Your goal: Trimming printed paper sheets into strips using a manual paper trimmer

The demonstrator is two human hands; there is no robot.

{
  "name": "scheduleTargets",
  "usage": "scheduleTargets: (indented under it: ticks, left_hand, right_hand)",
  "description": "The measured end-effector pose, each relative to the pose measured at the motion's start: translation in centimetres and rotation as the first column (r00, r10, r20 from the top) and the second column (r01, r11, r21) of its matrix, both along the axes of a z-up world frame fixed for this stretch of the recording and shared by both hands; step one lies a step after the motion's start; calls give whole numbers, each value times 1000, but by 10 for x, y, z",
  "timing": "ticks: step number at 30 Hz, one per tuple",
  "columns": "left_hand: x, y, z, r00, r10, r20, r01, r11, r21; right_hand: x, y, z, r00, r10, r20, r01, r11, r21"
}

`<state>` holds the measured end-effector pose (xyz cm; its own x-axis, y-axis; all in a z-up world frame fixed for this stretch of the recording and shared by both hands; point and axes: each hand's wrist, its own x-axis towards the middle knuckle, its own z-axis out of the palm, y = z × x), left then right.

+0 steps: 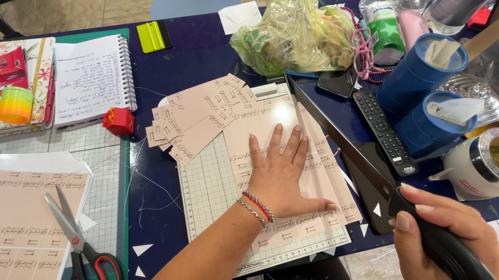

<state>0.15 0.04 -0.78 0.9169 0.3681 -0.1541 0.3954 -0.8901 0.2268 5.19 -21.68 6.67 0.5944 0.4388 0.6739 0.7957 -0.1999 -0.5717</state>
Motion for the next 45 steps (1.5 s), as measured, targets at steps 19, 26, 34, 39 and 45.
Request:
scheduleTargets:
  ticks: [19, 26, 34, 39, 45]
  left_hand:
    - [2, -1, -4, 1000, 10, -3, -10, 1000, 27]
    - [3, -2, -13, 999, 12, 31, -14, 998, 65]
    - [2, 0, -8, 1000, 2, 21, -3, 999, 35]
    - [3, 0, -13, 999, 4, 47, -6, 999, 52]
    - [3, 0, -13, 999, 3, 45, -6, 998, 57]
  right_hand:
    - [0, 2, 1, 1000, -5, 10, 5, 1000, 3]
    - [0, 1, 2, 999, -35, 15, 35, 999, -19]
    - [0, 2, 2, 1000, 8, 13, -8, 1000, 10]
    - [-1, 2, 2, 1000, -8, 1, 8, 1000, 8]
    - [0, 1, 1, 1000, 15, 23, -15, 1000, 15]
